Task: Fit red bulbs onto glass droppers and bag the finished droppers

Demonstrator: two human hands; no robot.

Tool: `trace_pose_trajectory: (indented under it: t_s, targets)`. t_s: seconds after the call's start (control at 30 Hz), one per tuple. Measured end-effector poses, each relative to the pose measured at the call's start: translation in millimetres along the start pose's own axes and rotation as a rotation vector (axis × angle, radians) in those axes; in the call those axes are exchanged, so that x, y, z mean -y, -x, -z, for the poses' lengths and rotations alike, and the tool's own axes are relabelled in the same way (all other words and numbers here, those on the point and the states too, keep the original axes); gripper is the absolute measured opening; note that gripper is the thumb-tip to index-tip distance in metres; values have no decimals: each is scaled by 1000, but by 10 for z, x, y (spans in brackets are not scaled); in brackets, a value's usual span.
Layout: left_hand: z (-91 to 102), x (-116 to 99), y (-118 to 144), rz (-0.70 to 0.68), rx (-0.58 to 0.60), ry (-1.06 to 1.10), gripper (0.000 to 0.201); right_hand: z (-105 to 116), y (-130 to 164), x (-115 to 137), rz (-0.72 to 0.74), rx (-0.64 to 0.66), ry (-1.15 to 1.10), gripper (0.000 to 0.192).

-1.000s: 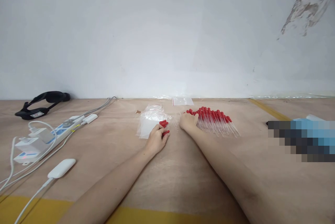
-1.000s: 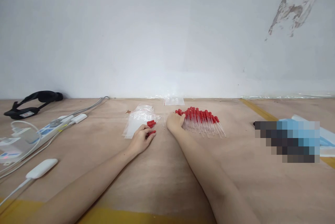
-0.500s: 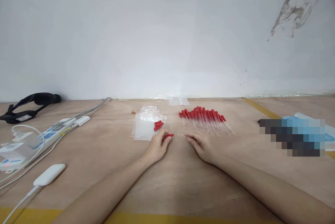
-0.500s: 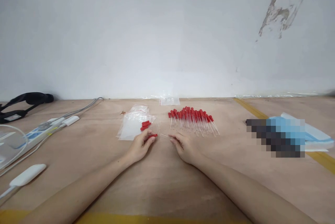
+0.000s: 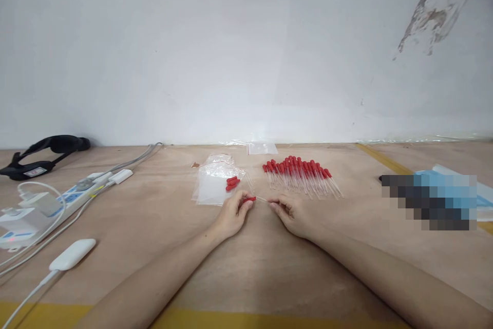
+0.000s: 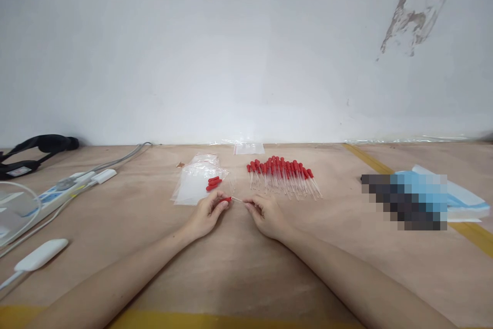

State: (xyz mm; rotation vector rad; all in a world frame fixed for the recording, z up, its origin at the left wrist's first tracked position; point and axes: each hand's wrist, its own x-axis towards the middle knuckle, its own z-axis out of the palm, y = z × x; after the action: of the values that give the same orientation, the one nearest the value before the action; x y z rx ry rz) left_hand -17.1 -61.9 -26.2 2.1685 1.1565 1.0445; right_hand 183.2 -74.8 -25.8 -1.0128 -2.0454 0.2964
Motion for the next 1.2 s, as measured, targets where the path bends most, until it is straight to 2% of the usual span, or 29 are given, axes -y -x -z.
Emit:
trace_pose_trajectory:
  t_s: [0.17,0.33,0.63,0.73,0.97,1.2]
  targets:
    - [-19,41,-1,13,-5,32,14,-10,3,-10,-19,54,-21,23]
    - [-19,51,16,24,16,29,17,-18,17,-28,-10,69,61,20]
    - [10,-4,62,-25,121,-33,17,82,2,-52,140,149,255,22]
    - [8,-19,74,-48,111,-89,17,95,-5,-17,158,145,312,24]
    - [4,-57,104,-118,94,-205,20,26,3,71,147,146,333,25]
    - [1,-48,114,-163,109,-207,21,-63,-4,38,145,172,339,28]
